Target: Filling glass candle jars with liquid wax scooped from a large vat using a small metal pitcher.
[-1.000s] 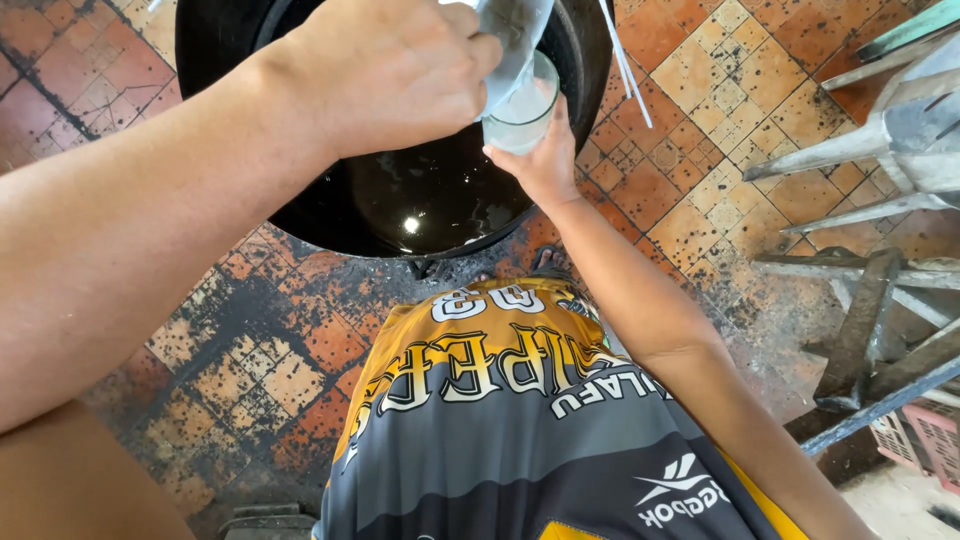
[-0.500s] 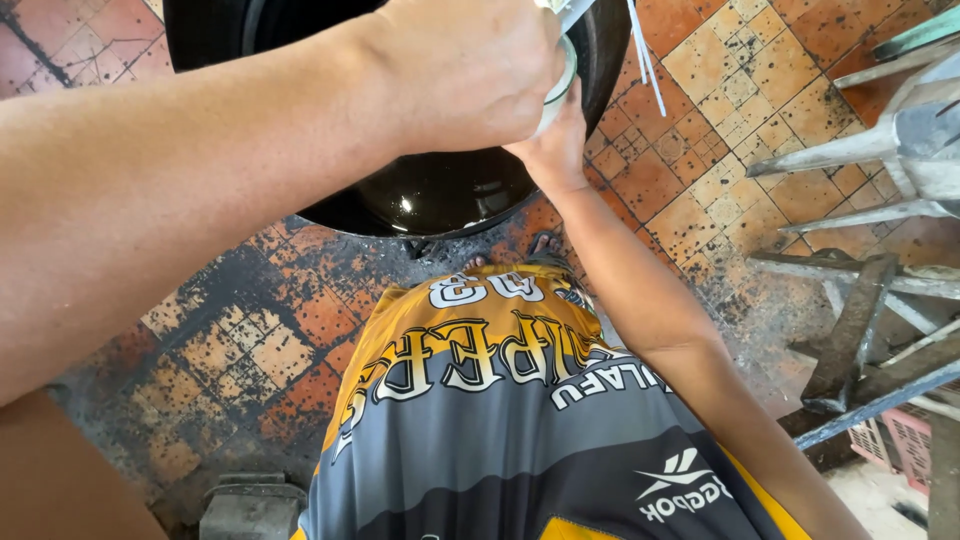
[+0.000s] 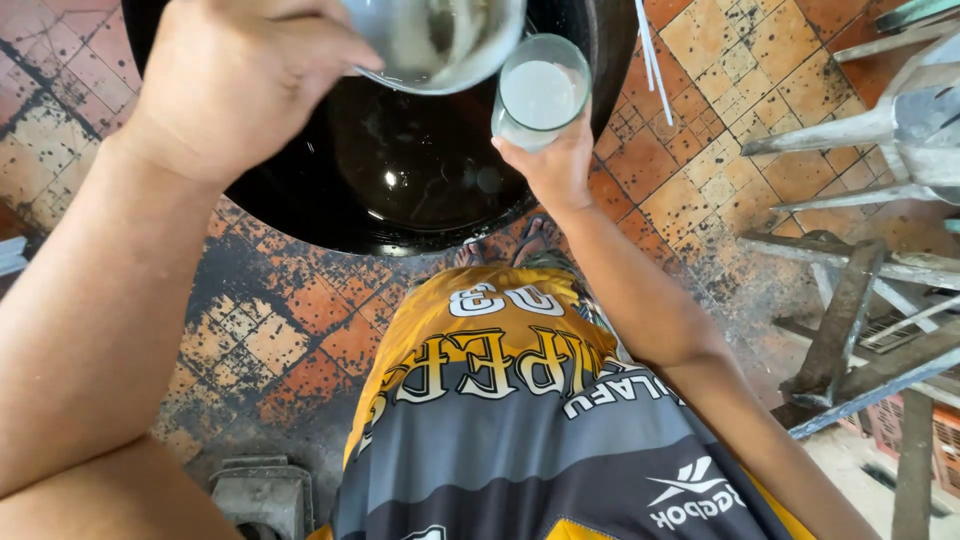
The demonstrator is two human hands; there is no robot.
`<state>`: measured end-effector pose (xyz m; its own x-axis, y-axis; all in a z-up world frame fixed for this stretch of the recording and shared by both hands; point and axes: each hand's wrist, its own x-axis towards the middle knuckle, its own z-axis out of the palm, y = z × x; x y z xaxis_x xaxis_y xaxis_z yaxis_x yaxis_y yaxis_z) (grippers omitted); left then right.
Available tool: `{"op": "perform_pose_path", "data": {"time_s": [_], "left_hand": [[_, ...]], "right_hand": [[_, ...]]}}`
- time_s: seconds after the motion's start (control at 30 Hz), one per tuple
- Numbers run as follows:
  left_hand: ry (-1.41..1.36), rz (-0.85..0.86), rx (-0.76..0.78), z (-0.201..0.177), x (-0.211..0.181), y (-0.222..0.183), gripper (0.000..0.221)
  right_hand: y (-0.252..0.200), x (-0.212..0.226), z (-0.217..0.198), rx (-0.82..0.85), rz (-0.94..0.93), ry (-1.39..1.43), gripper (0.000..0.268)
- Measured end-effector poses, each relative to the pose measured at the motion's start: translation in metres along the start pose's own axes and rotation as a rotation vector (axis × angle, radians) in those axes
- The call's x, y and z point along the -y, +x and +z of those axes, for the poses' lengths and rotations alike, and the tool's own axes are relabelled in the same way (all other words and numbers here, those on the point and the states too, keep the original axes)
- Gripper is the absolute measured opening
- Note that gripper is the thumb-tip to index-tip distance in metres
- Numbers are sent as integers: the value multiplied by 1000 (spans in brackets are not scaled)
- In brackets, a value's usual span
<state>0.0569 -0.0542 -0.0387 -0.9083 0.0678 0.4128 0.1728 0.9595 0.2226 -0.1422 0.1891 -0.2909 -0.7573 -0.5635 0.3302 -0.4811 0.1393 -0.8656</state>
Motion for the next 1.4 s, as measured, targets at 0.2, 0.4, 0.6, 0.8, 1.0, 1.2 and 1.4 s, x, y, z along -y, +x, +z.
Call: {"op": "perform_pose_path", "data": {"time_s": [0.2,0.4,0.6,0.8,1.0,1.2,1.4], "left_hand": [[126,-356,489,125,74,-53,29],[175,-600,1220,344,134,-133,34],[139,-658,1148,470,138,-206,27],[81,-639,1261,475,107,-190,32],[43,-662,1199,470,92,-150,29],[5,-686,1051,527,108,-150,30],[-108,-821,781,508,117,-136,30]], "right_hand": [[-12,-17,-4,-129,-13,-127,101],[-30,-45,-18,-114,-225,-325,133],[1,18,-22,50,-292,-188,103],[9,22,-22,69,-383,-262,104],[13,28,-21,78,-384,-214,107],[15,29,-16,77,-362,-187,107],[15,33,-19,88,-332,-152,103]]}}
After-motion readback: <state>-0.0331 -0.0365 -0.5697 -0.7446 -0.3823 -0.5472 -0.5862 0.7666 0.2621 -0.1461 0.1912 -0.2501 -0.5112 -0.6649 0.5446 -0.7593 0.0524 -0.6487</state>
